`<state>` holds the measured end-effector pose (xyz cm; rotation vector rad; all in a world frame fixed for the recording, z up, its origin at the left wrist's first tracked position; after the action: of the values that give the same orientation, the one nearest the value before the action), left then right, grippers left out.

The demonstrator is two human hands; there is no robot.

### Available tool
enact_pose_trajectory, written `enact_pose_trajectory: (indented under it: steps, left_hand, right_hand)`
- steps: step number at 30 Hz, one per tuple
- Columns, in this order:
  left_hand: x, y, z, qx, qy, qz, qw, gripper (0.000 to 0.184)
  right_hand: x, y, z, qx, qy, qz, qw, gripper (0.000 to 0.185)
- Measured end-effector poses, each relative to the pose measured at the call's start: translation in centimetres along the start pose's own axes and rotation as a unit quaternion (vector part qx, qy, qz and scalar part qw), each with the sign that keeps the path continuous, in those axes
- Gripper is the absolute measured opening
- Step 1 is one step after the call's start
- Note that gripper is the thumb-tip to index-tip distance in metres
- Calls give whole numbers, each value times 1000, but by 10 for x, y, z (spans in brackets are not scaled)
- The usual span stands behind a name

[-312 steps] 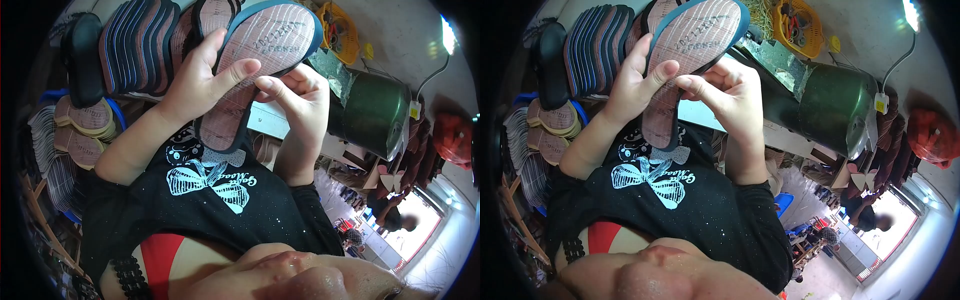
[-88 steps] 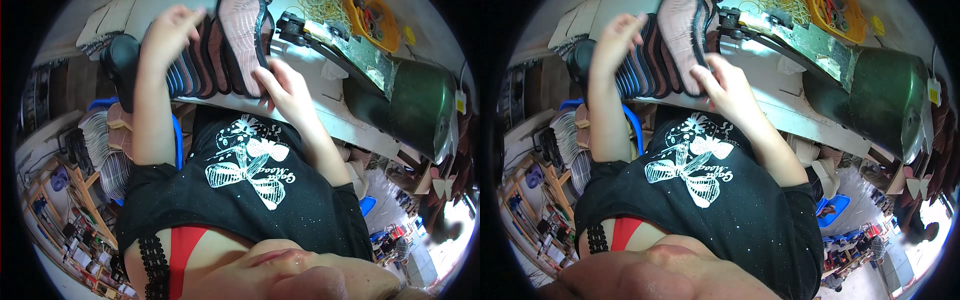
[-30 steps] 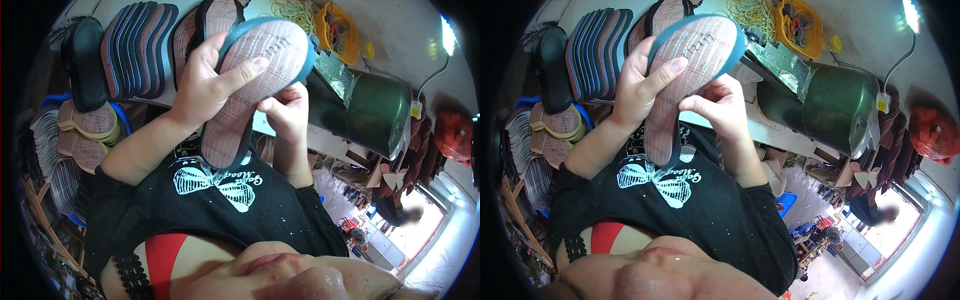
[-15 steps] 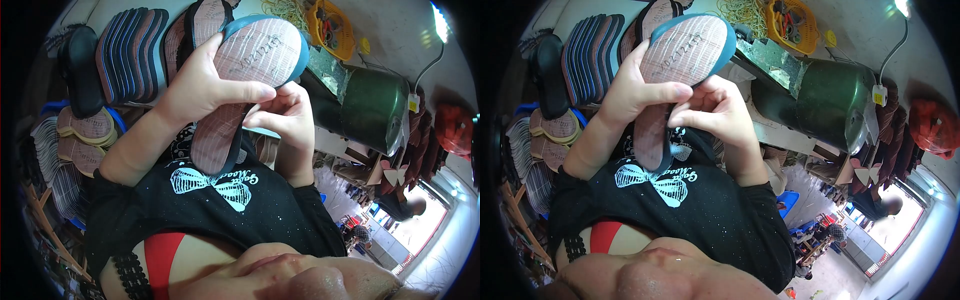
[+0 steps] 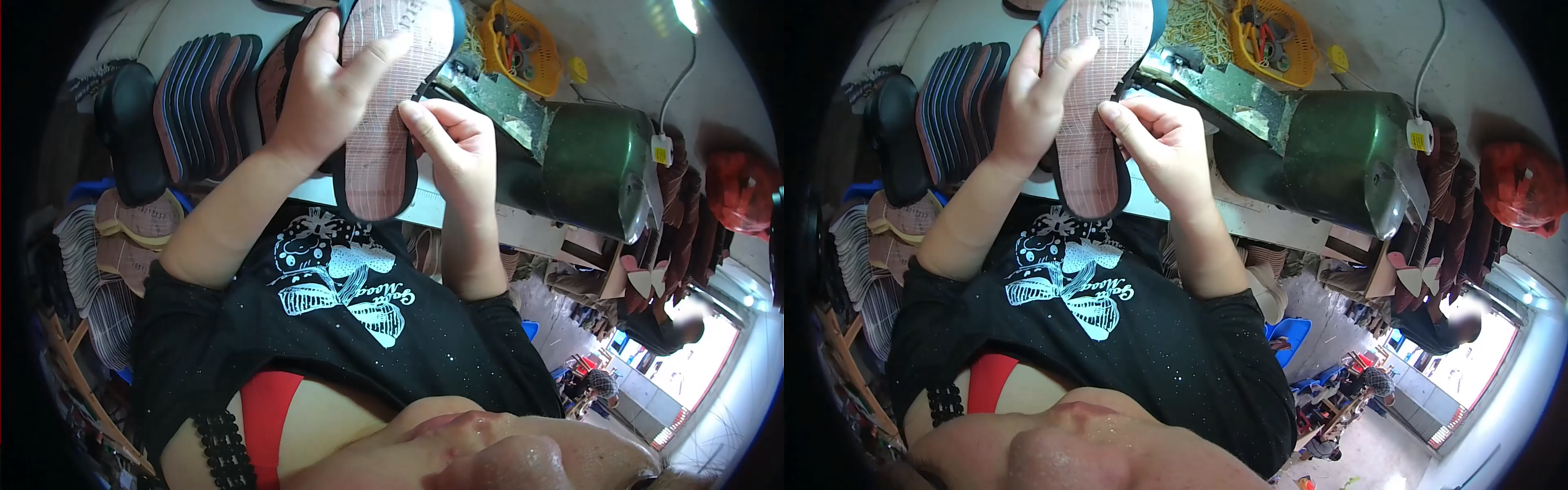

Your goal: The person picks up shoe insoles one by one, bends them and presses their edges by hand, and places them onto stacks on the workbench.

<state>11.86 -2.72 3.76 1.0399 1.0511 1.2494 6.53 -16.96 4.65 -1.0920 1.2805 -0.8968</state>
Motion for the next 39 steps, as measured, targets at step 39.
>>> enact_pose_trajectory:
  steps: [39]
  left_hand:
    - [-54, -14, 134, -123, -225, 514, 818, 60]
  right_hand:
    - [18, 56, 22, -27, 163, 276, 947, 25]
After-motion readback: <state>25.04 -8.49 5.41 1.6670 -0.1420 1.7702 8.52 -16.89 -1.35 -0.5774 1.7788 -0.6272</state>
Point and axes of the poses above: each hand's wrist, its own z-axis towards the middle knuckle, its own x-axis out of the back of the hand, y = z × x, the point moved 7 cm from there along z, towards the middle knuckle, and after that the axes turned 14 degrees about z, right-handed, at the moved point
